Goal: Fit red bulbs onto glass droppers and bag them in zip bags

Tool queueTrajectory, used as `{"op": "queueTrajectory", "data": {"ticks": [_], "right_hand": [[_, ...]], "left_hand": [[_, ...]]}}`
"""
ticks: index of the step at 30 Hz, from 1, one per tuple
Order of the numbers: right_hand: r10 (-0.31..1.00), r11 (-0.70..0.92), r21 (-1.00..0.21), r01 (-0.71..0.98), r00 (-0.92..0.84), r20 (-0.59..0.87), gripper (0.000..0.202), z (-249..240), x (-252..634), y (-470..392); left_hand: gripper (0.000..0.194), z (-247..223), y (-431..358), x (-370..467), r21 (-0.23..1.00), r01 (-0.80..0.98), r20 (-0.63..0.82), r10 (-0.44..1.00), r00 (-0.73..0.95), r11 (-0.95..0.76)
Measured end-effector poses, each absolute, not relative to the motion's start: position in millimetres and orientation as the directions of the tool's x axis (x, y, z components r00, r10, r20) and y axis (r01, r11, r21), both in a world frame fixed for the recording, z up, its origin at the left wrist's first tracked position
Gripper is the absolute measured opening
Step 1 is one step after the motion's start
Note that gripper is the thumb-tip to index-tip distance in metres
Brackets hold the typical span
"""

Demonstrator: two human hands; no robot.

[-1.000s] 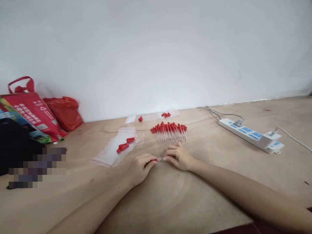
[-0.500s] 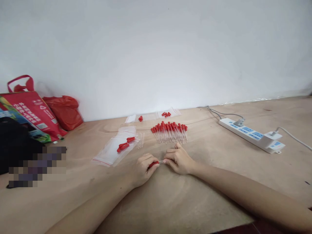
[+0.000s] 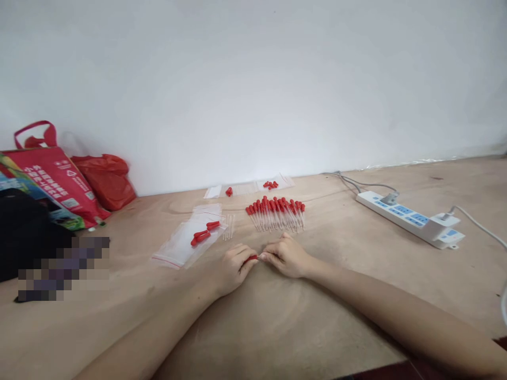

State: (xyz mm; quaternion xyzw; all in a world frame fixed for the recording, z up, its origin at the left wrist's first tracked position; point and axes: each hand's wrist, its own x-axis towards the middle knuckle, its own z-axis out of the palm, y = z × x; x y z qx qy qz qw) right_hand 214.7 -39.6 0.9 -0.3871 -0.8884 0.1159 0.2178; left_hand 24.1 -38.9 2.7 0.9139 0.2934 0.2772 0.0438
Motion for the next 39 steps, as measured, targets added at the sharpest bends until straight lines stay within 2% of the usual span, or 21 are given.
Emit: {"op": "queueTrajectory", "data": {"ticks": [5,8,10,12,14,18,27,34,39], "right_hand": [[0.687,0.726,-0.271,0.632,-0.66,0.304,0.021,10.7,223.3,-42.2],[0.731,0.682,-0.269,0.68,-0.619,0.287,0.018,11.7,223.3,-39.5],[0.805,0.592,-0.341,0.73,-0.522,0.281,0.019,10.0,220.0,-32.5],[0.886,0.461,-0.432,0.776,-0.372,0.276,0.021,7.8,213.6,-21.9],[0.93,0.349,-0.486,0.801,-0.233,0.283,0.022,6.0,203.6,-9.4],[0.937,0.248,-0.459,0.853,-0.091,0.337,0.021,4.6,174.1,15.5],[0.949,0.129,-0.322,0.938,-0.023,0.314,0.019,-0.8,131.7,52.8],[0.937,0.176,-0.314,0.933,-0.061,0.345,0.025,4.0,120.3,49.5],[0.973,0.142,-0.344,0.928,-0.067,0.22,0.024,12.8,98.0,45.8]], "left_hand": [[0.019,10.5,-34.3,16.7,0.201,0.529,0.494,0.551,0.672,-0.825],[0.018,12.2,-28.3,7.3,0.167,0.601,0.52,0.588,0.62,-0.781],[0.02,12.0,-20.2,-4.3,0.114,0.743,0.577,0.653,0.49,-0.659],[0.018,11.1,-10.0,-19.0,0.085,0.884,0.635,0.709,0.308,-0.46],[0.017,9.8,-0.2,-33.9,0.074,0.956,0.652,0.739,0.169,-0.284],[0.02,6.9,10.7,-53.0,0.084,0.987,0.63,0.775,0.054,-0.137],[0.017,3.3,10.4,-60.1,0.089,0.985,0.532,0.843,0.077,-0.146],[0.012,1.8,13.7,-61.6,0.137,0.98,0.501,0.863,0.06,-0.147],[0.013,2.4,12.7,-59.8,0.11,0.98,0.514,0.853,0.087,-0.167]]}}
